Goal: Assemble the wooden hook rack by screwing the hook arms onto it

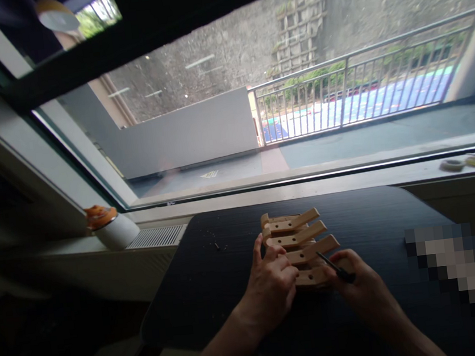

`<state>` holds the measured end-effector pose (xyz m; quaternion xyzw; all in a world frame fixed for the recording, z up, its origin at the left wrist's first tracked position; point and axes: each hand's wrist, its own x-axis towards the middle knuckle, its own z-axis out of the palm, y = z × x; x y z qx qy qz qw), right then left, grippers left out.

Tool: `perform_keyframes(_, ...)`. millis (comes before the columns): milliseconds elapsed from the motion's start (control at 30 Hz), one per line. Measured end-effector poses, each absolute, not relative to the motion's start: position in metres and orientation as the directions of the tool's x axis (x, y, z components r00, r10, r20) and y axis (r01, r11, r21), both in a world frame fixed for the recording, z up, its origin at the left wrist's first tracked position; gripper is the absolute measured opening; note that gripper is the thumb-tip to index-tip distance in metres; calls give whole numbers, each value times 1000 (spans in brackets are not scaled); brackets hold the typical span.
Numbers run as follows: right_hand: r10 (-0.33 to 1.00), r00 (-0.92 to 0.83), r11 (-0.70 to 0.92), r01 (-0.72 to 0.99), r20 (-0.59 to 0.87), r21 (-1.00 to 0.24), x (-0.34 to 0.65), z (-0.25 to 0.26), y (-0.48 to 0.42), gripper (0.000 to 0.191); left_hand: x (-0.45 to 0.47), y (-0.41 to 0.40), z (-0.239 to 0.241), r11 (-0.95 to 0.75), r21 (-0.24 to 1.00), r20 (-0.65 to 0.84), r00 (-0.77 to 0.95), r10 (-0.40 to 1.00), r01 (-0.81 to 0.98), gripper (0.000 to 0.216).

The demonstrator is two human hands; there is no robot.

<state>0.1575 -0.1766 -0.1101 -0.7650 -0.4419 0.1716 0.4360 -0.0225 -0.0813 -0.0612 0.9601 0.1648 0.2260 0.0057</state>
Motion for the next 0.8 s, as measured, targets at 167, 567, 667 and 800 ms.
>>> perform_keyframes(167, 823, 553, -228, 531, 129, -816, 157, -108, -177, 31, -21, -82, -63, -941, 147, 439, 832, 339, 305, 9)
perform_keyframes(567, 817, 562, -244, 535, 126, -809, 159, -110, -177, 33, -16, -85, -64, -891, 290, 456, 768, 449, 349, 26)
perform_keyframes(667, 788, 591, -241, 556, 174, -795, 156, -106, -177, 31, -16, -85, -63, -881, 291, 443, 763, 470, 374, 32)
perform_keyframes(800, 776, 604, -250, 559, 181, -791, 151, -100, -177, 32, -16, -85, -64, -871, 322, 425, 766, 483, 371, 37)
